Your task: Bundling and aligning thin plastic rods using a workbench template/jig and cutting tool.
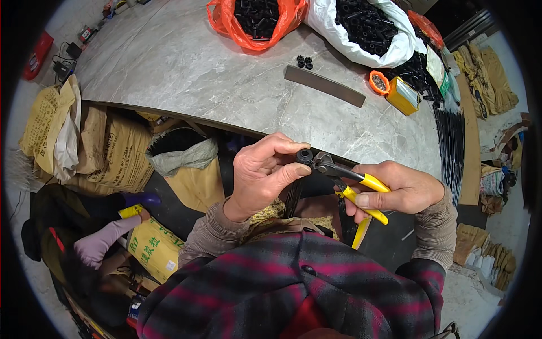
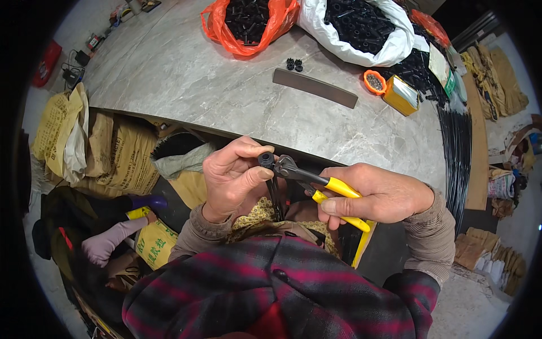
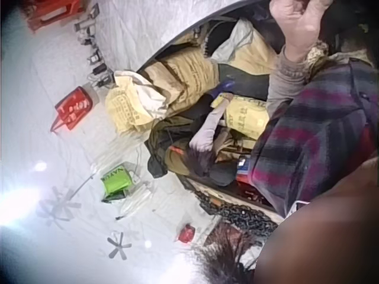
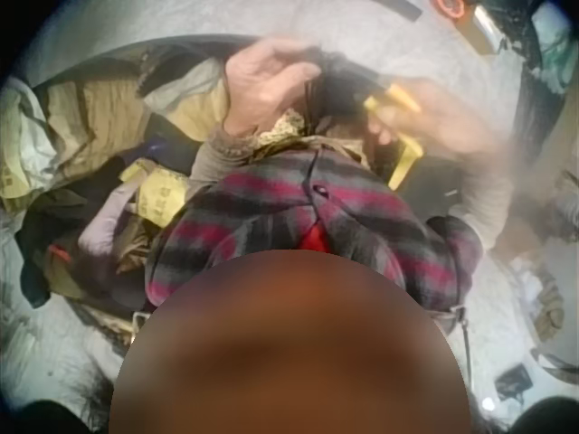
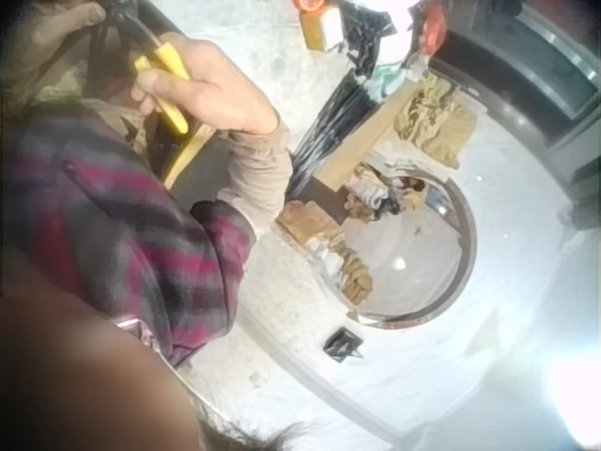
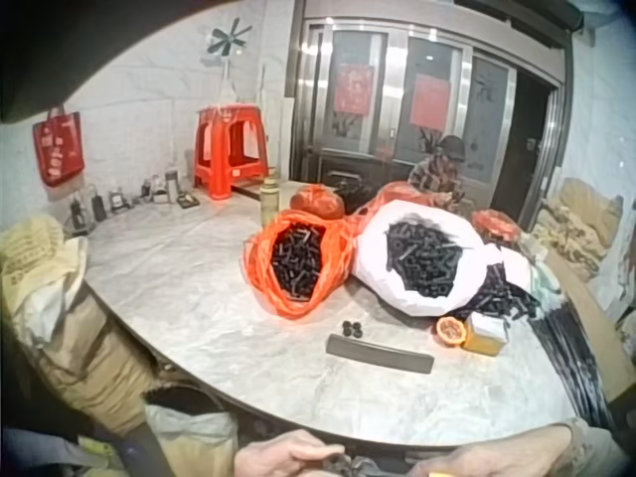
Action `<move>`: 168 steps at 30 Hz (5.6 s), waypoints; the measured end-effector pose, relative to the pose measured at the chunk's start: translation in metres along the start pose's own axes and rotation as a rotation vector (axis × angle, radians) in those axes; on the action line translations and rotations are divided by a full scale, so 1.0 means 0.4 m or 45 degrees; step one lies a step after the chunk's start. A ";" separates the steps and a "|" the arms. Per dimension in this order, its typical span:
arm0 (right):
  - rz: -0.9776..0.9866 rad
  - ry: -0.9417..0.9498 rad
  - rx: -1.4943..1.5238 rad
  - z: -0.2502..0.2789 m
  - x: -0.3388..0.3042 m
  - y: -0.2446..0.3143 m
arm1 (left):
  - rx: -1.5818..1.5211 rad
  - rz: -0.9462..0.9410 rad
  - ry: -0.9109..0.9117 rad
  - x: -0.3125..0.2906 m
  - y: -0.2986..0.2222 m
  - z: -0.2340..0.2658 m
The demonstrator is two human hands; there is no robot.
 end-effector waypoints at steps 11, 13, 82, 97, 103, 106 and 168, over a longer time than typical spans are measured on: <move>-0.077 0.028 -0.089 0.004 -0.016 0.038 | 0.017 -0.071 0.027 -0.001 -0.001 -0.004; -0.058 0.020 -0.108 0.002 -0.015 0.037 | 0.008 -0.073 0.030 -0.002 -0.002 -0.003; 0.302 -0.173 -0.131 -0.034 0.044 -0.047 | -0.076 0.218 -0.166 0.000 -0.019 0.031; 0.385 -0.259 0.018 0.013 0.040 -0.147 | 0.137 0.325 -0.012 -0.031 -0.002 -0.029; 0.451 -1.596 -1.070 0.134 0.132 -0.412 | 0.432 0.822 0.318 -0.179 0.188 0.041; 0.234 -1.917 -1.197 0.210 0.152 -0.507 | 0.640 0.645 0.481 -0.252 0.219 0.056; 0.696 -2.039 1.356 0.015 -0.443 -0.738 | 0.454 0.908 0.496 -0.131 0.389 -0.040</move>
Point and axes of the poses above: each hand's wrist, its own x-axis towards the middle knuckle, its own z-axis out of the back of the hand, y = z × x, the point moved 1 cm from there along x, towards the middle knuckle, and after that the axes turned 11 degrees about -y, right-handed, at the moved point
